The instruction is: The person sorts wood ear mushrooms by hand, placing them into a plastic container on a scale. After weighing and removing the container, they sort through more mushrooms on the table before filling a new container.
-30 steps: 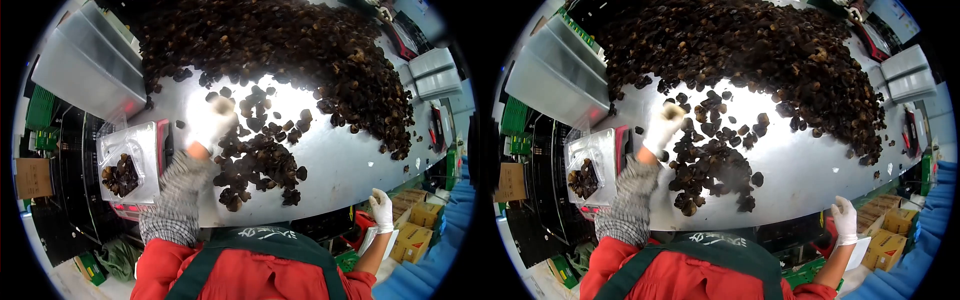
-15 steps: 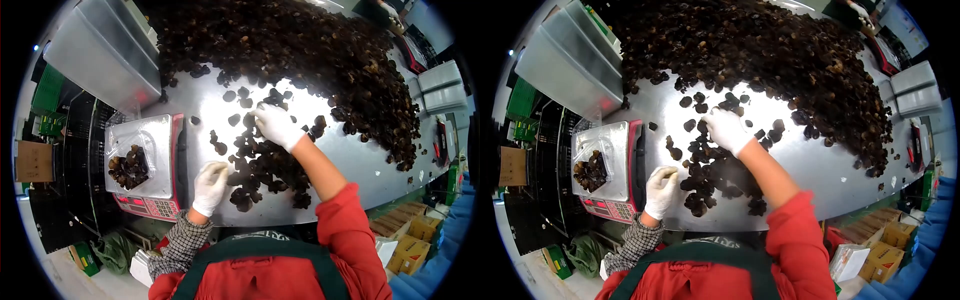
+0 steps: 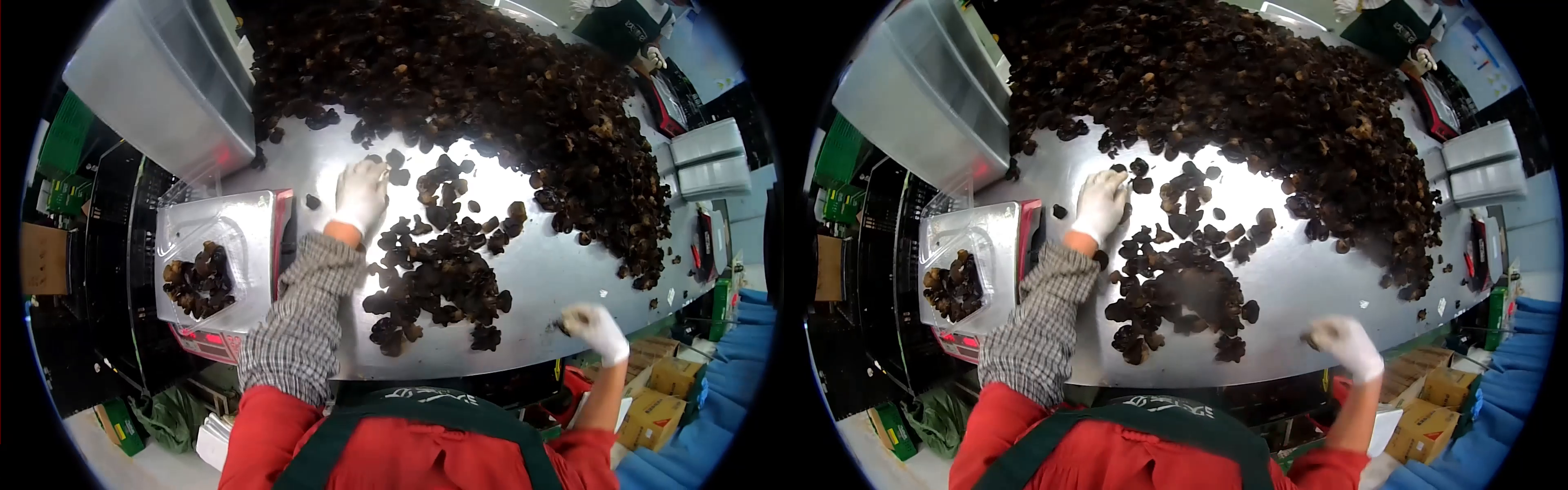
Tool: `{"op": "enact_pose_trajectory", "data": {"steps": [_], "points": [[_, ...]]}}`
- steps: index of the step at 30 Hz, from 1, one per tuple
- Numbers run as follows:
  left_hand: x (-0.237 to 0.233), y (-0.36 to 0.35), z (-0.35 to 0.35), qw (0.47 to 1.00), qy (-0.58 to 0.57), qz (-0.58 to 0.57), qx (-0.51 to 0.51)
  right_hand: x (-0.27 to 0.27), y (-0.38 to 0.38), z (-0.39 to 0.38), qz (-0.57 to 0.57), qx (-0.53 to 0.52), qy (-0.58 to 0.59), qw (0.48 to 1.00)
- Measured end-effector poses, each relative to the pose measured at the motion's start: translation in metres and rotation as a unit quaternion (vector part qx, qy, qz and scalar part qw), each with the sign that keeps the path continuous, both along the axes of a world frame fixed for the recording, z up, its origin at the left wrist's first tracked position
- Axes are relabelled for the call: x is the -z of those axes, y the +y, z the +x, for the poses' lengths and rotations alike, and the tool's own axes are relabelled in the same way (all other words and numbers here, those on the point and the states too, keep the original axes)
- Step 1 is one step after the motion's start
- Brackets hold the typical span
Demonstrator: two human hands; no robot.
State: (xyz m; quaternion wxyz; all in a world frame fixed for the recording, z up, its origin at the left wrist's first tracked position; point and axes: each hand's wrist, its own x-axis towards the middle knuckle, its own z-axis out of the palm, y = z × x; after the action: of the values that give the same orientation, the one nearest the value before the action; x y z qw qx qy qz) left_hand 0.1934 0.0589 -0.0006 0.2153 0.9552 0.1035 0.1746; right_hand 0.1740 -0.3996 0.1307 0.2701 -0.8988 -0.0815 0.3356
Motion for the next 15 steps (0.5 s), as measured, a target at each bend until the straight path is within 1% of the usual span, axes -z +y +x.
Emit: {"op": "enact_pose_trajectory", "data": {"steps": [1,2,4,5,6,7,8,10,12,13,14,15], "points": [[0.003,0.005,0.014,0.996,0.072,0.044,0.014,0.008,-0.041,-0.025,-0.071,0.008,-0.06,0.996],[0.013,0.009,0.024,0.993,0.08,0.084,0.013,0.019,-0.082,-0.048,-0.143,0.017,-0.118,0.983],[0.01,0.01,0.035,0.987,0.116,0.113,0.016,0.035,-0.151,-0.09,-0.135,0.154,-0.097,0.974],[0.009,0.01,0.04,0.982,0.136,0.126,0.022,0.026,-0.154,-0.102,-0.145,0.189,-0.083,0.968],[0.008,0.009,0.042,0.977,0.157,0.14,0.03,0.027,-0.16,-0.11,-0.14,0.207,-0.085,0.964],[0.009,0.009,0.043,0.976,0.152,0.151,0.036,0.031,-0.165,-0.117,-0.133,0.226,-0.086,0.961],[0.014,0.011,0.048,0.968,0.164,0.185,0.038,0.035,-0.169,-0.121,-0.124,0.243,-0.089,0.958],[0.019,0.009,0.055,0.959,0.15,0.238,0.022,0.035,-0.155,-0.113,-0.076,0.256,-0.08,0.96],[0.014,0.009,0.061,0.963,0.192,0.186,-0.012,0.047,-0.156,-0.104,-0.049,0.247,-0.096,0.963],[0.002,0.003,0.062,0.964,0.214,0.158,-0.03,0.049,-0.155,-0.101,-0.038,0.246,-0.107,0.963],[-0.008,-0.002,0.052,0.983,0.165,0.071,-0.029,0.049,-0.155,-0.097,-0.027,0.244,-0.117,0.962],[-0.023,-0.014,0.043,0.991,0.118,-0.051,-0.026,0.052,-0.153,-0.091,-0.015,0.242,-0.128,0.962]]}}
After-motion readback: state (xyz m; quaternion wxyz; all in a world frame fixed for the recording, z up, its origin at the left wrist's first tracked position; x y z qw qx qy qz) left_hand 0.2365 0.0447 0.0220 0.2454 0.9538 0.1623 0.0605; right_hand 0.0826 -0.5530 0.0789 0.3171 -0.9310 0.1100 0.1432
